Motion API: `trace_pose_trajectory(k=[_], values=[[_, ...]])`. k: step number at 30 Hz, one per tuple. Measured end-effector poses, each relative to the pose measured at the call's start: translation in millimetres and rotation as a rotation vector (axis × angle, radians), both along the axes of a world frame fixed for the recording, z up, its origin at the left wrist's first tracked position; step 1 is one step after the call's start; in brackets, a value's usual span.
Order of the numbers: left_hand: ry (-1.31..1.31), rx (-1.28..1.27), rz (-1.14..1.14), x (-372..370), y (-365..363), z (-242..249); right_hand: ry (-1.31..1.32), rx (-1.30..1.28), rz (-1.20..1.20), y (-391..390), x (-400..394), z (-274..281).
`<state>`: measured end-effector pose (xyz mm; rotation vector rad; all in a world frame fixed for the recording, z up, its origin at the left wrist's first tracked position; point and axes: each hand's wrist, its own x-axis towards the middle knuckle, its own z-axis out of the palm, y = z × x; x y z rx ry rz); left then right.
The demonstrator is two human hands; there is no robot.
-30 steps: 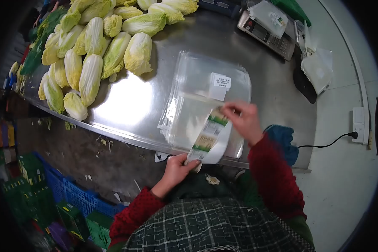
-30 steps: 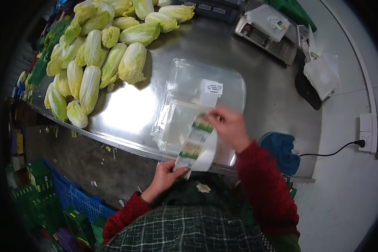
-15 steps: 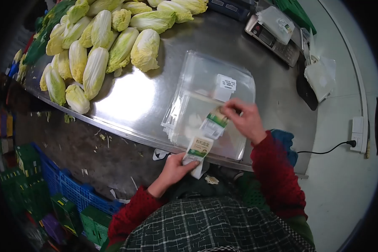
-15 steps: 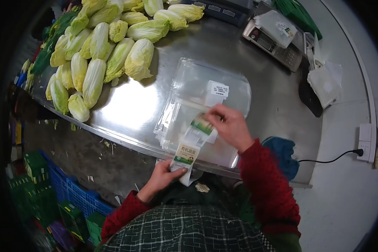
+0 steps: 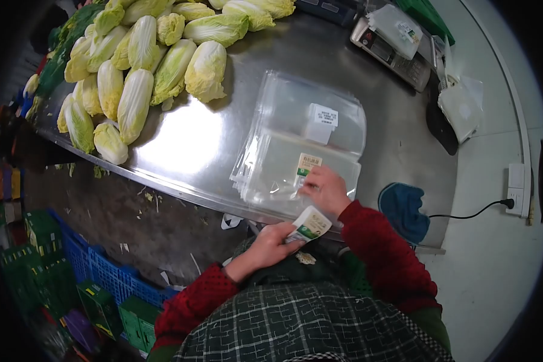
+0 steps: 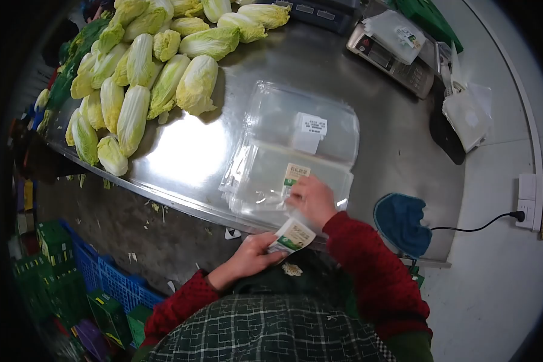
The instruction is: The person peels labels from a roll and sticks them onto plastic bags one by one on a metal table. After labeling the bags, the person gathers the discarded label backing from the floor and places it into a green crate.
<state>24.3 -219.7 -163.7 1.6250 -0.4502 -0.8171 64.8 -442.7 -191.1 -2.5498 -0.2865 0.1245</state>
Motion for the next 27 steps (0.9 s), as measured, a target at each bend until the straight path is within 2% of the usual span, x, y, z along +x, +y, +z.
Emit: trace_pose_trajectory(k=[2, 4, 5, 7, 8, 11, 12, 13, 14, 16, 17, 19, 21, 23, 24, 25, 27], values=[[-0.111, 0.033, -0.081, 15, -11, -1, 0.118, 0.118, -0.068, -4, 7, 5], [-0.293, 0.033, 0.035, 29, -21, -11, 0.137, 0.139, -0.019, -11, 13, 2], [-0.297, 0.03, 0.038, 31, -24, -14, 0.169, 0.162, 0.034, -14, 16, 0], [-0.263, 0.19, -0.036, 33, -27, -11, 0.254, 0.162, 0.024, -14, 23, 2], [-0.197, 0.191, -0.091, 28, -27, -7, 0.339, 0.162, 0.013, -14, 25, 3], [-0.115, 0.041, -0.207, 17, -28, 8, 0.291, 0.126, -0.016, -9, 25, 4], [-0.24, 0.081, -0.162, 21, -28, 5, 0.288, 0.127, -0.013, -8, 26, 3], [-0.244, 0.082, -0.159, 26, -29, -6, 0.295, 0.101, 0.01, -10, 27, 0], [-0.265, 0.1, -0.056, 33, -32, -24, 0.303, 0.074, 0.031, -14, 27, -4], [-0.268, 0.056, 0.082, 39, -33, -39, 0.029, 0.13, -0.292, -36, 49, -12], [-0.272, 0.054, 0.086, 43, -34, -42, 0.024, 0.128, -0.289, -42, 52, -11], [-0.13, 0.149, 0.107, 39, -31, -34, 0.105, 0.29, -0.243, -33, 44, 42], [-0.148, 0.165, 0.097, 44, -32, -29, 0.129, 0.441, -0.2, -30, 53, 87], [0.127, 0.125, 0.193, 40, -31, -33, 0.068, 0.269, 0.015, -17, 18, 35], [0.011, 0.142, 0.198, 38, -29, -37, 0.164, 0.355, -0.071, -9, 8, 42], [0.026, 0.149, 0.208, 36, -28, -33, 0.27, 0.441, -0.158, -1, -1, 52], [-0.305, -0.109, 0.337, 41, -32, -26, 0.299, 0.503, -0.169, 8, -12, 57]])
